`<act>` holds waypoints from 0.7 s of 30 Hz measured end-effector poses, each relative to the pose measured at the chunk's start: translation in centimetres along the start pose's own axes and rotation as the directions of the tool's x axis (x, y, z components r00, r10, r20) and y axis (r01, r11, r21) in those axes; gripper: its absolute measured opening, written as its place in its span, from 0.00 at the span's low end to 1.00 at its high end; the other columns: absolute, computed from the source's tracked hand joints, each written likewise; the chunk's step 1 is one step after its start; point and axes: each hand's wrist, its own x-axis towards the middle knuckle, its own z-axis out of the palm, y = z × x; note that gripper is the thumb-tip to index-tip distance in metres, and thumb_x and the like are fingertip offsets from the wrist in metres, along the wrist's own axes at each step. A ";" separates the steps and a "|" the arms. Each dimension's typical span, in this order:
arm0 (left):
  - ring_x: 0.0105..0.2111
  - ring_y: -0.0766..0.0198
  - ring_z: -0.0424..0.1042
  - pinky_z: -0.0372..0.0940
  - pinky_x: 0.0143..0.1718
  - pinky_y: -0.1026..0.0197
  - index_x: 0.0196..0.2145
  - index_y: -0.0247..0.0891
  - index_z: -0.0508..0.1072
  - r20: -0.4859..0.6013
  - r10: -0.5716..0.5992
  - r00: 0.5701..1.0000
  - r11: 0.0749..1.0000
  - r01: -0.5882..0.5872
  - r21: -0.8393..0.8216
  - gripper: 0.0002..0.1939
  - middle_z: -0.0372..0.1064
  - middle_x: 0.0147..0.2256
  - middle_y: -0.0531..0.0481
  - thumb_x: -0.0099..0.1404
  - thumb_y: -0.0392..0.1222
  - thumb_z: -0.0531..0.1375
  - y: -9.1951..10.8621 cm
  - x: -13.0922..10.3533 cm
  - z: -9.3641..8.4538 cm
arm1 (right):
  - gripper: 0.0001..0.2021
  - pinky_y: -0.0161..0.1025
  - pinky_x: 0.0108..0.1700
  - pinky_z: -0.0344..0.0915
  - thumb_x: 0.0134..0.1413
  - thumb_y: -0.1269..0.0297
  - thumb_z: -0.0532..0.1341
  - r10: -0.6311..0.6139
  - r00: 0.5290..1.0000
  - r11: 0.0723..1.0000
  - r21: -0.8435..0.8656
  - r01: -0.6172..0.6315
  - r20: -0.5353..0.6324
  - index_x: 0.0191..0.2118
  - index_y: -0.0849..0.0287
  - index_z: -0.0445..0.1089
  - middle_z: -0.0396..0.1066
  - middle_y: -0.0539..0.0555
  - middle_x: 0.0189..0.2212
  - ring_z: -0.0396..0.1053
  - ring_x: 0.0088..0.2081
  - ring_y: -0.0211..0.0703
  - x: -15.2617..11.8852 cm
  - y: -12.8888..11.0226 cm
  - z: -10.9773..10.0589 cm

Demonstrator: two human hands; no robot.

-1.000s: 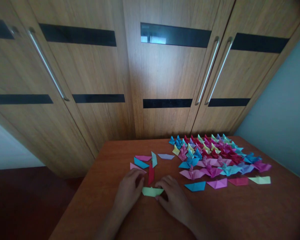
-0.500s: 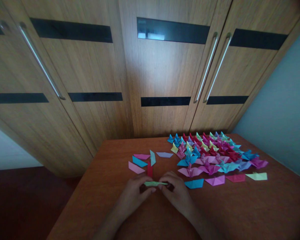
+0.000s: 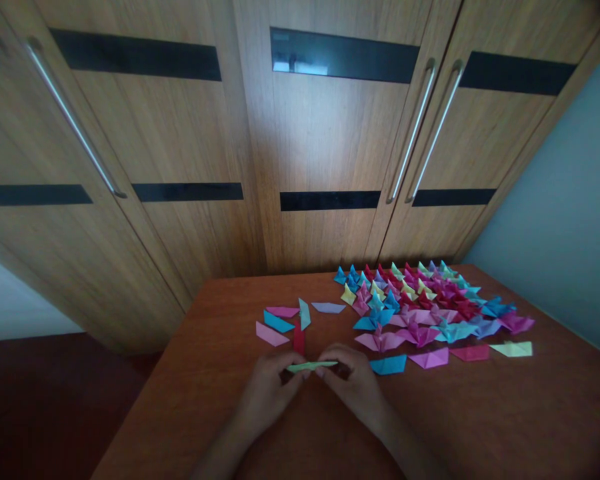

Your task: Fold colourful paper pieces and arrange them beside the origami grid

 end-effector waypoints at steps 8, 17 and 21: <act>0.32 0.63 0.70 0.61 0.35 0.65 0.32 0.41 0.76 0.025 0.075 0.997 0.995 -0.077 0.056 0.07 0.73 0.30 0.52 0.61 0.38 0.56 0.6 -0.1 0.0 | 0.04 0.31 0.30 0.59 0.51 0.71 0.60 -0.026 0.999 1.000 0.000 0.026 0.046 0.30 0.57 0.73 0.70 0.49 0.27 0.67 0.29 0.36 -0.2 -0.3 0.1; 0.29 0.64 0.69 0.59 0.32 0.66 0.30 0.40 0.77 0.047 0.041 0.998 0.998 -0.043 0.047 0.09 0.74 0.27 0.53 0.62 0.40 0.56 0.5 0.0 -0.2 | 0.05 0.31 0.28 0.59 0.52 0.65 0.60 0.004 0.998 1.000 -0.004 -0.004 0.063 0.30 0.57 0.73 0.71 0.50 0.27 0.66 0.28 0.37 -0.2 -0.5 0.2; 0.27 0.65 0.68 0.58 0.30 0.67 0.29 0.39 0.76 0.038 0.003 0.999 1.000 -0.004 0.029 0.09 0.73 0.26 0.53 0.62 0.41 0.57 0.6 0.0 -0.1 | 0.06 0.32 0.29 0.59 0.52 0.64 0.61 0.041 0.997 0.998 0.046 -0.044 0.060 0.30 0.58 0.74 0.71 0.50 0.27 0.66 0.28 0.37 -0.2 -0.4 0.2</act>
